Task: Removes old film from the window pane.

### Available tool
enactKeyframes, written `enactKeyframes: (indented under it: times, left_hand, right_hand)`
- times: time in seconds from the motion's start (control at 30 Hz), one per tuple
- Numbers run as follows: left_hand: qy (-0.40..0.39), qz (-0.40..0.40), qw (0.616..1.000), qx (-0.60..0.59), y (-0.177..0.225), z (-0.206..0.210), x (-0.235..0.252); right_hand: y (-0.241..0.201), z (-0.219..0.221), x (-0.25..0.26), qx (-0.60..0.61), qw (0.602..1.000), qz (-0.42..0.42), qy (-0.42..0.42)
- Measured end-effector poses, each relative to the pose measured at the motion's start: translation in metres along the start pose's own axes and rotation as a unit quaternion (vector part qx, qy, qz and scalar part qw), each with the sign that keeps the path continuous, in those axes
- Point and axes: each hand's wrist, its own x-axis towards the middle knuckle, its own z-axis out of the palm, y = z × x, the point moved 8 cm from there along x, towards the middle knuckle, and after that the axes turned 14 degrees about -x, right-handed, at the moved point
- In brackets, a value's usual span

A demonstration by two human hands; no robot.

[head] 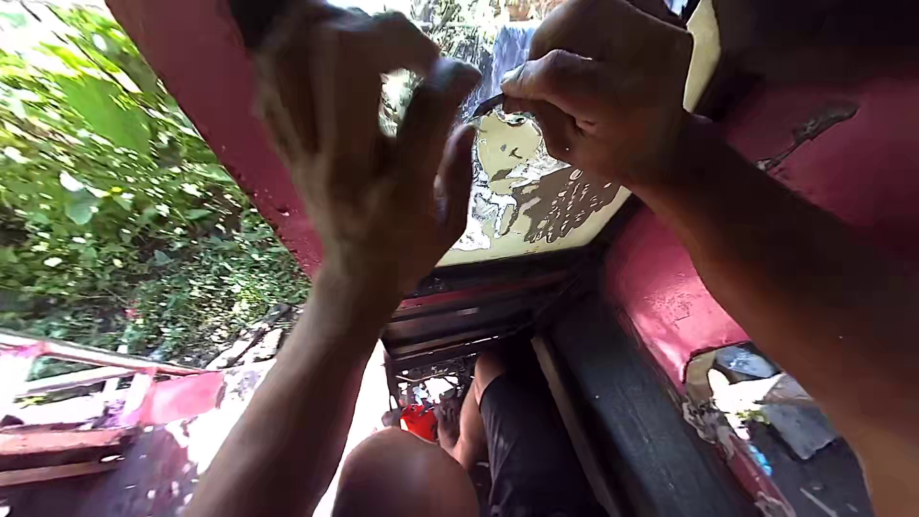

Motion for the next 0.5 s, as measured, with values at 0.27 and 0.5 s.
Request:
enactKeyframes:
  times: [0.27, 0.5]
  left_hand:
    - [0.015, 0.026, 0.997, 0.067, -0.009, 0.035, 0.006]
    - [-0.072, -0.009, 0.988, 0.137, 0.001, 0.047, 0.019]
  right_hand:
    - [-0.003, -0.001, -0.006, -0.015, 0.997, 0.061, 0.047]
    - [-0.007, 0.002, -0.019, 0.032, 0.992, 0.111, 0.058]
